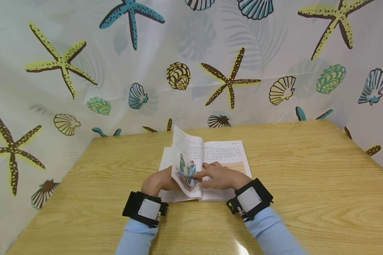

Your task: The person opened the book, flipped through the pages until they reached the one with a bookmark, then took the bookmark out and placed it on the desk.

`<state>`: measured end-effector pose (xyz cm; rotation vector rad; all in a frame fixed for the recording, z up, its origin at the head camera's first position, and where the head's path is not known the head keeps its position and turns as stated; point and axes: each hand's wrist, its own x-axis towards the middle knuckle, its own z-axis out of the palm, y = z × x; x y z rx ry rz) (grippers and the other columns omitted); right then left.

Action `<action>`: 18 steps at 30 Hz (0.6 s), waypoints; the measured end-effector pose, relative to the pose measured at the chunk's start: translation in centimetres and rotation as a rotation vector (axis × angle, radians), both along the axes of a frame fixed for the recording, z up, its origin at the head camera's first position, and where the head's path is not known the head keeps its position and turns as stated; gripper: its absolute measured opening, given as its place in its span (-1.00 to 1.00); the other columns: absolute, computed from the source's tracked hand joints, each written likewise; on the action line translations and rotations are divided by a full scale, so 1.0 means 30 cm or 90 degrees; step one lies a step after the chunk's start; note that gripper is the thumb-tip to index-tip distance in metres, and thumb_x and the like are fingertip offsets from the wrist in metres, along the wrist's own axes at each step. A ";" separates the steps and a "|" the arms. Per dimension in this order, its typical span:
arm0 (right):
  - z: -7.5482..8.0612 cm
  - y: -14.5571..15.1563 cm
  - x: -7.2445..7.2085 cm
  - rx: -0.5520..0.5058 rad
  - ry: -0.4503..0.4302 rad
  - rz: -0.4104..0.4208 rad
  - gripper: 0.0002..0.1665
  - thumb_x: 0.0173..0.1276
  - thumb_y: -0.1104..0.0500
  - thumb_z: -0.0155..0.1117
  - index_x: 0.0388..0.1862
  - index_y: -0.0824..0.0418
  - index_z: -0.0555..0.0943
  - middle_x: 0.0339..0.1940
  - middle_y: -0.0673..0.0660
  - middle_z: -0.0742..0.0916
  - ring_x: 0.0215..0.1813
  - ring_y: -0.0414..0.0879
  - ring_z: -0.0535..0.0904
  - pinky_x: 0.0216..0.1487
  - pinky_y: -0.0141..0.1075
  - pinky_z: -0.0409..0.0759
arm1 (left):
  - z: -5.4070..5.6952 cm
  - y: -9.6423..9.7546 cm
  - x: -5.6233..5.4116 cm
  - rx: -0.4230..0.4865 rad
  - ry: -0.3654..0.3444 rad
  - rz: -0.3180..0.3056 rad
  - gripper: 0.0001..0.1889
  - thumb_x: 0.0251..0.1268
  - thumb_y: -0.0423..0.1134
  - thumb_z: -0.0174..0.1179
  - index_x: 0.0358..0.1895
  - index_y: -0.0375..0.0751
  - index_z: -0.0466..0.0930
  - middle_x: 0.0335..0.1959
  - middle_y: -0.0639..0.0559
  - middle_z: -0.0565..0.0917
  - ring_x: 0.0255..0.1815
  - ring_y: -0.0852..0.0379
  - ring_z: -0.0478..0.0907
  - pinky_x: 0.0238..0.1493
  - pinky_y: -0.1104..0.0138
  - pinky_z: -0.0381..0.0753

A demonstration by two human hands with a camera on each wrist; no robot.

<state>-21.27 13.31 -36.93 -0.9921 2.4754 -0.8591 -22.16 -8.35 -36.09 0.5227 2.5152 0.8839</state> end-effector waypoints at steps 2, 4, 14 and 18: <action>0.001 -0.012 0.010 0.037 0.021 -0.010 -0.49 0.49 0.12 0.19 0.38 0.17 0.57 0.52 0.59 0.19 0.50 0.55 0.09 0.36 0.42 0.15 | 0.003 -0.002 -0.003 -0.019 0.003 0.004 -0.39 0.08 -0.33 0.53 0.25 -0.25 0.57 0.09 -0.08 0.64 -0.13 0.11 0.50 0.07 0.25 0.54; 0.002 -0.018 0.016 0.052 0.025 -0.020 -0.48 0.47 0.13 0.20 0.38 0.15 0.57 0.51 0.63 0.18 0.51 0.56 0.05 0.37 0.44 0.12 | 0.005 -0.003 -0.005 -0.034 0.008 0.004 -0.41 0.06 -0.32 0.53 0.22 -0.27 0.58 0.04 -0.09 0.66 -0.19 0.12 0.50 0.01 0.29 0.56; 0.001 -0.023 0.013 0.059 0.023 -0.023 -0.48 0.47 0.20 0.23 0.39 0.18 0.56 0.49 0.64 0.21 0.52 0.55 0.05 0.41 0.40 0.11 | 0.029 -0.035 -0.020 -0.030 0.283 0.019 -0.30 0.49 -0.39 0.13 0.56 -0.51 0.01 0.56 -0.42 0.12 0.54 -0.29 0.14 0.49 -0.03 0.21; 0.003 -0.028 0.010 0.067 0.030 -0.021 -0.49 0.48 0.18 0.23 0.39 0.17 0.56 0.48 0.64 0.22 0.51 0.55 0.07 0.40 0.39 0.12 | 0.064 -0.046 -0.019 0.022 0.359 0.088 -0.42 0.64 -0.27 -0.03 0.55 -0.48 0.09 0.55 -0.37 0.18 0.58 -0.24 0.09 0.51 -0.03 0.13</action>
